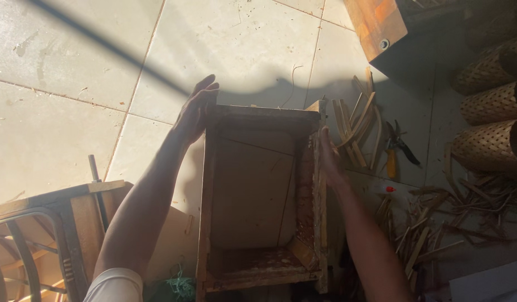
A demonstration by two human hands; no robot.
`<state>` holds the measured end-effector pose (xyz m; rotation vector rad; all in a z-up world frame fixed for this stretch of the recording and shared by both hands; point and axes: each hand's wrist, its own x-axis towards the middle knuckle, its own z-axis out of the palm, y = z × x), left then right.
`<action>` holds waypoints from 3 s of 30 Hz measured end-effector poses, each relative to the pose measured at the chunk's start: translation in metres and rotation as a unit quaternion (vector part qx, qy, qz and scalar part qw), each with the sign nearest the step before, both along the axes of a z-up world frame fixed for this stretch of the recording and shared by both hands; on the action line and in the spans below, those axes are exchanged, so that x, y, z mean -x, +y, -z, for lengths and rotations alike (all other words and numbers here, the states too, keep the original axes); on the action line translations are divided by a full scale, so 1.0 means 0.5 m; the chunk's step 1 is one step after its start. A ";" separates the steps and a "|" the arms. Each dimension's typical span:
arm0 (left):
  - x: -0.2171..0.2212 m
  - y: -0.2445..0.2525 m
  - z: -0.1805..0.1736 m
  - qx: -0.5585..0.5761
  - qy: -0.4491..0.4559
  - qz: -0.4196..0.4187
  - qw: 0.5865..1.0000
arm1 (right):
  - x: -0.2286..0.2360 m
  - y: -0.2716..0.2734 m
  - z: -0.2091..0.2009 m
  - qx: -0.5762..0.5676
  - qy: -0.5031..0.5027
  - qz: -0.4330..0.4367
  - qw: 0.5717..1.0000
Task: The person assembles a rectangular basket by fitting a woven base into a wooden mold, applying glue to the rim, and inserting a flexible strip along the edge. They use a hammer and a wooden mallet to secure the components.
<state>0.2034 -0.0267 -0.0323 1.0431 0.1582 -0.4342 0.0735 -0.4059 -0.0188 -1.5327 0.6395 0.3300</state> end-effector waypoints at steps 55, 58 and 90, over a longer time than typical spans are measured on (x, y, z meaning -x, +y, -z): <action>0.028 -0.070 -0.095 -0.439 0.129 -0.015 0.889 | -0.087 0.022 0.238 -0.284 -0.110 0.273 0.912; 0.025 -0.065 -0.096 -0.472 0.134 -0.005 0.871 | -0.104 0.022 0.247 -0.283 -0.135 0.261 0.913; 0.028 -0.071 -0.102 -0.450 0.087 0.010 0.889 | -0.115 0.003 0.188 -0.236 -0.043 0.293 0.926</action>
